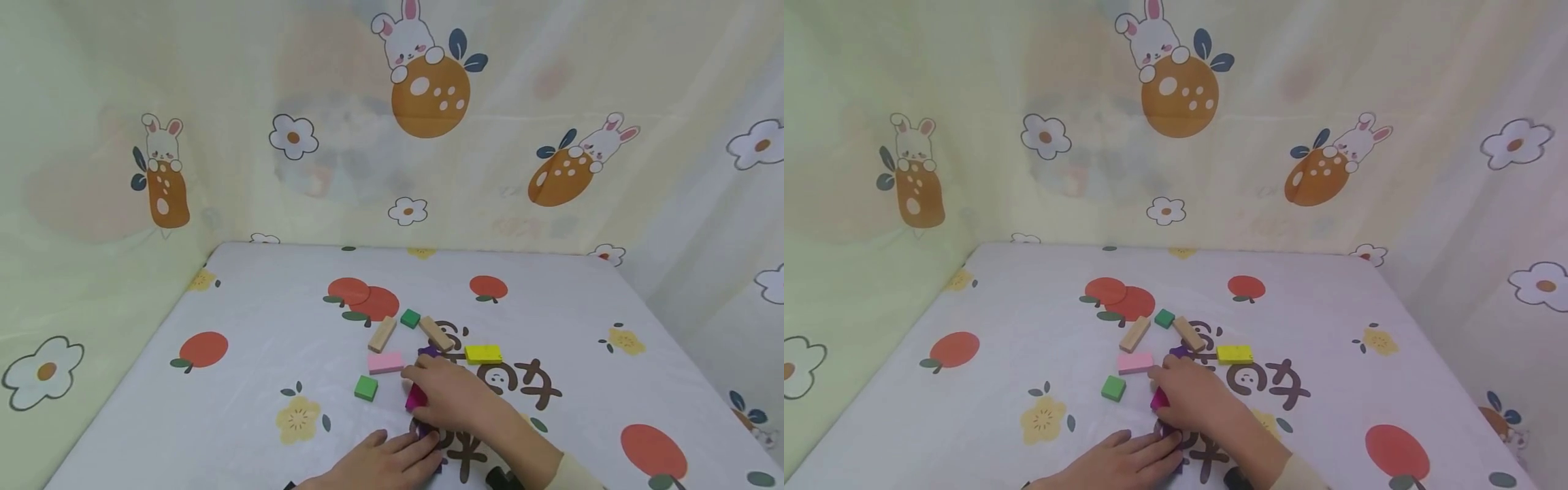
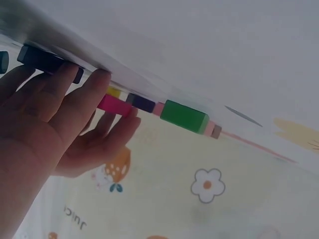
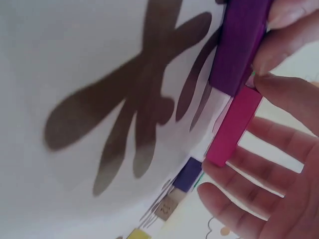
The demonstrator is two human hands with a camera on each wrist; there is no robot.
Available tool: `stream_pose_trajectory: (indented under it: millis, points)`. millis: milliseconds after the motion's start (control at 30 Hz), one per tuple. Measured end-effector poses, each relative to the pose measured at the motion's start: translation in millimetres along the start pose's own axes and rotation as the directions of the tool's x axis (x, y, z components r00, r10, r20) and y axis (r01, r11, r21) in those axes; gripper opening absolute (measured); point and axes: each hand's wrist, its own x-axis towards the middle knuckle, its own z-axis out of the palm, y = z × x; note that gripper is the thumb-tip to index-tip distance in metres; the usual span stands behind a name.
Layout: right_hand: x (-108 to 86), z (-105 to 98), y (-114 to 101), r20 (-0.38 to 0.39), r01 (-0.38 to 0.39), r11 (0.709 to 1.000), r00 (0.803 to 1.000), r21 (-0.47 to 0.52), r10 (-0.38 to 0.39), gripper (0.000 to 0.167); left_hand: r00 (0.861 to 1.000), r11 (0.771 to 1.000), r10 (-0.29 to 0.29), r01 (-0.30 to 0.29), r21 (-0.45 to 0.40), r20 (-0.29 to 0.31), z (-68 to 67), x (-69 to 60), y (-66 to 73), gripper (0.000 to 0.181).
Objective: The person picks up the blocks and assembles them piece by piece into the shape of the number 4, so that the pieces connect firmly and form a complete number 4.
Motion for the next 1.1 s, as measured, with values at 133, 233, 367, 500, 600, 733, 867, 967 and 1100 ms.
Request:
stream_pose_trajectory:
  millis: [133, 233, 367, 500, 600, 733, 867, 967, 1100]
  points:
    - [-4.0, -0.7, 5.2, 0.018, 0.019, 0.999, 1.0, 0.038, -0.02, 0.054, 1.0, 1.0, -0.002, 0.002, 0.016, -0.001, 3.1, -1.8, 0.6, 0.068]
    - [-7.2, -0.7, 9.9, 0.023, 0.031, 0.999, 0.999, 0.04, -0.032, 0.052, 1.0, 0.999, 0.009, -0.008, 0.04, -0.021, 5.1, -2.6, 0.7, 0.067]
    - [-11.1, -0.8, 14.3, 0.022, 0.042, 0.999, 0.999, 0.026, -0.043, 0.046, 0.999, 0.998, 0.02, -0.018, 0.055, -0.042, 5.2, -2.4, -0.2, 0.066]
    - [-13.1, -2.0, 16.3, 0.025, 0.039, 0.999, 0.999, 0.019, -0.04, 0.04, 1.0, 1.0, 0.012, -0.011, 0.029, -0.024, 3.2, -1.6, -0.6, 0.068]
    - [-13.8, -3.2, 16.4, 0.031, 0.029, 0.999, 0.999, 0.017, -0.03, 0.039, 1.0, 1.0, 0.004, -0.004, 0.014, -0.011, 1.8, -1.1, -0.4, 0.069]
    - [-13.0, -3.7, 16.8, 0.05, 0.02, 0.999, 0.999, 0.025, -0.021, 0.039, 1.0, 1.0, -0.002, 0.002, 0.008, -0.005, 1.0, -0.2, -0.2, 0.069]
    - [-11.9, -3.6, 18.0, 0.073, 0.012, 0.999, 0.997, 0.034, -0.014, 0.04, 1.0, 1.0, 0.0, 0.0, 0.011, -0.006, 0.2, -0.1, -0.4, 0.069]
    - [-12.5, -3.9, 18.1, 0.083, 0.014, 0.999, 0.996, 0.042, -0.017, 0.038, 1.0, 1.0, 0.0, 0.0, 0.01, 0.0, -0.6, -0.3, -0.6, 0.07]
    - [-14.0, -4.5, 17.3, 0.091, 0.022, 0.999, 0.995, 0.044, -0.025, 0.036, 1.0, 1.0, -0.002, 0.002, 0.002, 0.006, -1.3, -0.1, -0.5, 0.07]
